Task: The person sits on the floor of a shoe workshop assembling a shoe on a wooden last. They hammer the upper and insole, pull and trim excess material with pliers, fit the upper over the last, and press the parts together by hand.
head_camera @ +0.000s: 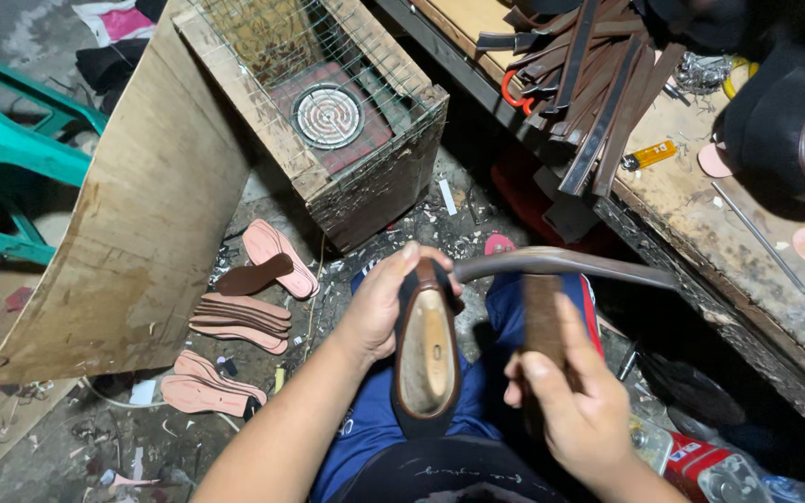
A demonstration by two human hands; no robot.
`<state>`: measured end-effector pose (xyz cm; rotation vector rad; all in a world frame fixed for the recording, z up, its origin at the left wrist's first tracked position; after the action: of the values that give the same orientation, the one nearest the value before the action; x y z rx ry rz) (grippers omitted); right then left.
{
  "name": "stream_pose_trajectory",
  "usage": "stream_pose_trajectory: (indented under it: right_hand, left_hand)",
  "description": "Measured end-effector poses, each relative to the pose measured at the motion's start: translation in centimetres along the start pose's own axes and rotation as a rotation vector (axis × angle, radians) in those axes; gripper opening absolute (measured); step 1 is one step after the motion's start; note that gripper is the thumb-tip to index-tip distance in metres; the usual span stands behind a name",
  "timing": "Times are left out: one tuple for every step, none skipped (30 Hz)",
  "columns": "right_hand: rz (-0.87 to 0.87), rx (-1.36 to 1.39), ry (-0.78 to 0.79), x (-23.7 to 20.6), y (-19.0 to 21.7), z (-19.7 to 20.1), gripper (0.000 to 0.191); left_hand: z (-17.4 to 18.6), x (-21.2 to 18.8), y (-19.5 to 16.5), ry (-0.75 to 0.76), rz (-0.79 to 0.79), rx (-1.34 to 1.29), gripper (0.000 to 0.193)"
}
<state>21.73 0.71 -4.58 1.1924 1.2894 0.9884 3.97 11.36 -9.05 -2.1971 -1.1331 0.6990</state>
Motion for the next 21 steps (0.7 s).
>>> stream_pose_trajectory:
  right_hand:
    - [-0.056,-0.086,0.016,0.1,-0.4,0.1,0.069]
    - [-0.11,-0.169,0.031,0.2,-0.8,0.2,0.069]
    - [-0.057,-0.186,0.016,0.2,-0.2,0.6,0.067]
    - [-0.001,-0.203,-0.002,0.3,0.5,1.2,0.064]
    - [0.051,-0.222,-0.021,0.2,1.2,1.8,0.062]
    - [0.003,-0.374,-0.08,0.2,1.0,2.8,0.049]
    - [-0.047,-0.527,-0.136,0.2,0.9,3.8,0.036]
    - [-0.094,-0.68,-0.193,0.0,1.0,4.6,0.027]
    - [-0.112,-0.679,-0.169,0.2,1.2,4.5,0.028]
    - [-0.128,-0.676,-0.146,0.3,1.4,4.3,0.03]
    - [-0.147,-0.672,-0.12,0.3,1.8,4.0,0.031]
    - [0.024,-0.675,-0.13,0.1,4.2,3.2,0.037]
    - [0.192,-0.675,-0.136,-0.7,6.5,2.2,0.043]
    - [0.362,-0.673,-0.138,-1.5,8.6,1.4,0.049]
    - [0.442,-0.436,-0.183,-2.4,9.8,1.5,0.046]
    - [0.511,-0.198,-0.227,-3.2,10.3,1.9,0.044]
    - [0.575,0.041,-0.27,-3.8,10.5,2.6,0.042]
    - [0.41,-0.332,-0.187,-2.4,8.6,0.9,0.032]
    - [0.234,-0.699,-0.104,-0.6,6.1,0.1,0.023]
    - [0.042,-1.059,-0.019,0.7,3.2,0.5,0.018]
    - [-0.011,-1.057,-0.003,0.8,1.6,0.7,0.022]
  left_hand:
    - [0.2,0.2,0.3,-0.009,-0.006,0.007,0.045]
    - [0.4,0.5,0.5,-0.016,-0.013,0.017,0.043]
    - [0.6,0.9,0.4,-0.03,-0.084,-0.047,0.043]
    - [0.8,1.5,0.2,-0.041,-0.155,-0.109,0.042]
    - [1.1,2.0,0.2,-0.052,-0.223,-0.175,0.041]
    - [1.3,2.7,0.7,-0.056,-0.25,-0.308,0.038]
    - [1.7,3.6,1.1,-0.062,-0.279,-0.442,0.035]
    - [2.2,4.3,1.4,-0.065,-0.31,-0.575,0.033]
    - [3.1,4.8,2.3,-0.132,-0.275,-0.571,0.033]
    - [3.9,5.1,3.2,-0.198,-0.241,-0.564,0.034]
    - [4.7,5.3,4.0,-0.269,-0.206,-0.557,0.035]
    - [5.2,5.5,4.4,-0.294,-0.187,-0.523,0.037]
    - [5.8,5.4,4.7,-0.321,-0.168,-0.489,0.039]
    - [6.2,5.4,4.9,-0.348,-0.151,-0.455,0.041]
    - [6.3,5.4,5.0,-0.347,-0.149,-0.43,0.038]
    - [6.4,5.3,5.1,-0.35,-0.144,-0.407,0.035]
    - [6.4,5.2,5.3,-0.352,-0.14,-0.384,0.032]
    - [6.6,5.1,5.1,-0.363,-0.16,-0.35,0.032]
    - [6.6,5.1,5.0,-0.368,-0.179,-0.316,0.031]
    - [6.6,5.0,4.9,-0.372,-0.199,-0.283,0.031]
    - [6.8,5.0,5.2,-0.383,-0.188,-0.292,0.03]
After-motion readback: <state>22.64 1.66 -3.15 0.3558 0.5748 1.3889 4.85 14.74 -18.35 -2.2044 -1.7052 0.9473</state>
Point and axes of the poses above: each hand's wrist, its own x-axis towards the middle knuckle, its own z-axis out of the back of the hand, y = z × x, the point moved 10 cm from there along x, towards the middle knuckle, and after that the axes turned 2 degrees about x, right-handed, at the moved point
